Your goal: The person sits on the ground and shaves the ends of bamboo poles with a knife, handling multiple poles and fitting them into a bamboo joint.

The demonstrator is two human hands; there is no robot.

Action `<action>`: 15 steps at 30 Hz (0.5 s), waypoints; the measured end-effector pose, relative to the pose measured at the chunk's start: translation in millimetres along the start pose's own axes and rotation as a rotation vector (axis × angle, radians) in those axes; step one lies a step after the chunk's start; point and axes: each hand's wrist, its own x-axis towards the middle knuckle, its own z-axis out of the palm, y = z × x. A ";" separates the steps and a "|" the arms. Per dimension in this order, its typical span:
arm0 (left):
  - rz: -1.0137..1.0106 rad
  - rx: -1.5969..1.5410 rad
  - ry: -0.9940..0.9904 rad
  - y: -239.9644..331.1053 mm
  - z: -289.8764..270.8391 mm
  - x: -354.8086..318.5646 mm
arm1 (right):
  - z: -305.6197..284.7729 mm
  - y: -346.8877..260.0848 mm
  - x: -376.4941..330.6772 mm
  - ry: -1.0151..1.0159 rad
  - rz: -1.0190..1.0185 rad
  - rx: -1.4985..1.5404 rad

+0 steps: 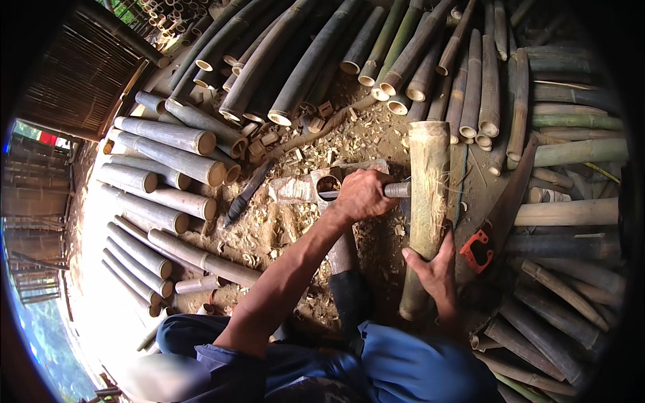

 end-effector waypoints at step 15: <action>0.078 -0.228 0.089 -0.9 -19.3 -10.6 | -21.4 -21.6 9.8 -0.165 -0.006 -0.013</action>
